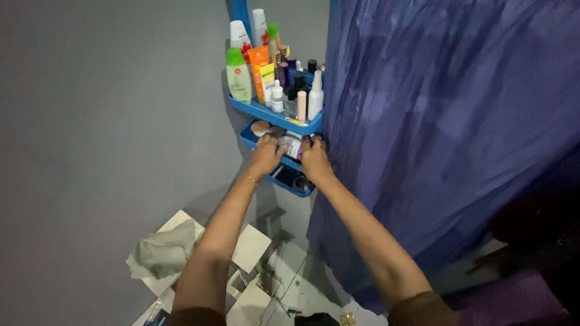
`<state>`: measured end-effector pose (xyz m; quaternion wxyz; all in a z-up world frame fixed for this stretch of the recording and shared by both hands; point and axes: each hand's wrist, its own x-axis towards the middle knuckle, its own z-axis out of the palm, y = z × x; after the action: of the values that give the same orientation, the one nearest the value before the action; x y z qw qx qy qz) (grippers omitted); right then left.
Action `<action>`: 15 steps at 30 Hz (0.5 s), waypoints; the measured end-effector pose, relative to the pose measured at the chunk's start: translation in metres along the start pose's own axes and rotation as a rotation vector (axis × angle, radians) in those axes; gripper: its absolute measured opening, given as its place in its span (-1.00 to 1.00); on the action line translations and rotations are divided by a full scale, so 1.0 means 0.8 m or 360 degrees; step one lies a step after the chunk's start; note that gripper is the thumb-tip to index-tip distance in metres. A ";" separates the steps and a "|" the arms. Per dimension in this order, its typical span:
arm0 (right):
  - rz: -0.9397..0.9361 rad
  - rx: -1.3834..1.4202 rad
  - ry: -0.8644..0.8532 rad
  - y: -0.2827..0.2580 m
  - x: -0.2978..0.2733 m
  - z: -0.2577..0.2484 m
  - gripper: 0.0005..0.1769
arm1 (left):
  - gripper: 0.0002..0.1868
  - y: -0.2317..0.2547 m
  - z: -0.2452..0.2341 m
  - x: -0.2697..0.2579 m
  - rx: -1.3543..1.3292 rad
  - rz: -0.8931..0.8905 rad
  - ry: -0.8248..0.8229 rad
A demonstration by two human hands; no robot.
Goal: The person organizes toiletries and cosmetics on a blue wall-mounted corner shelf in a bathroom. They pick up bottles, tubes, and containers from a white step stool and place them into the shelf tiers, occasionally wiping the shelf with a cloth.
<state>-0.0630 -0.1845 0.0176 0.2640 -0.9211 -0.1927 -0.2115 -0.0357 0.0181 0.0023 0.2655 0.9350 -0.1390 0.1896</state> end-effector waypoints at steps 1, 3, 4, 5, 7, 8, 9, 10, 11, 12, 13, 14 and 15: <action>-0.0020 -0.0017 0.0034 -0.004 -0.003 -0.002 -0.41 | -0.42 0.002 -0.006 -0.003 0.0031 0.0063 0.0022; -0.0060 -0.0047 0.0099 -0.014 -0.009 -0.006 -0.39 | -0.43 0.007 -0.019 -0.012 0.0096 0.0185 0.0062; -0.0111 -0.0073 0.0155 -0.020 -0.013 -0.008 -0.38 | -0.39 0.010 -0.027 -0.017 0.0060 0.0145 0.0039; -0.0157 -0.0101 0.0208 -0.025 -0.019 -0.010 -0.38 | -0.34 0.013 -0.034 -0.024 0.0020 0.0105 0.0013; -0.0189 -0.0121 0.0236 -0.040 -0.027 -0.015 -0.35 | -0.30 0.019 -0.047 -0.037 -0.0002 -0.0019 -0.0083; -0.0174 -0.0112 0.0211 -0.047 -0.031 -0.017 -0.32 | -0.30 0.023 -0.053 -0.042 0.0015 -0.0103 -0.0151; -0.0160 -0.0103 0.0186 -0.056 -0.034 -0.018 -0.29 | -0.30 0.024 -0.059 -0.048 0.0032 -0.0190 -0.0218; -0.0177 -0.0071 0.0221 -0.065 -0.037 -0.018 -0.29 | -0.32 0.024 -0.066 -0.055 0.0056 -0.0105 -0.0191; -0.0188 -0.0037 0.0256 -0.072 -0.042 -0.017 -0.30 | -0.33 0.022 -0.073 -0.064 0.0083 -0.0020 -0.0169; -0.0199 -0.0003 0.0291 -0.080 -0.046 -0.016 -0.30 | -0.34 0.020 -0.079 -0.072 0.0110 0.0065 -0.0147; -0.0240 0.0002 0.0314 -0.087 -0.049 -0.014 -0.30 | -0.35 0.018 -0.084 -0.080 0.0080 0.0046 -0.0155; -0.0281 0.0007 0.0338 -0.094 -0.052 -0.011 -0.30 | -0.35 0.015 -0.090 -0.088 0.0051 0.0026 -0.0163; -0.0320 0.0014 0.0356 -0.101 -0.058 -0.007 -0.30 | -0.36 0.013 -0.095 -0.099 0.0019 0.0003 -0.0174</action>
<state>-0.1410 -0.1354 0.0317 0.2653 -0.8667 -0.2544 -0.3374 -0.1311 0.0642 0.0329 0.2516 0.9455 -0.1529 0.1393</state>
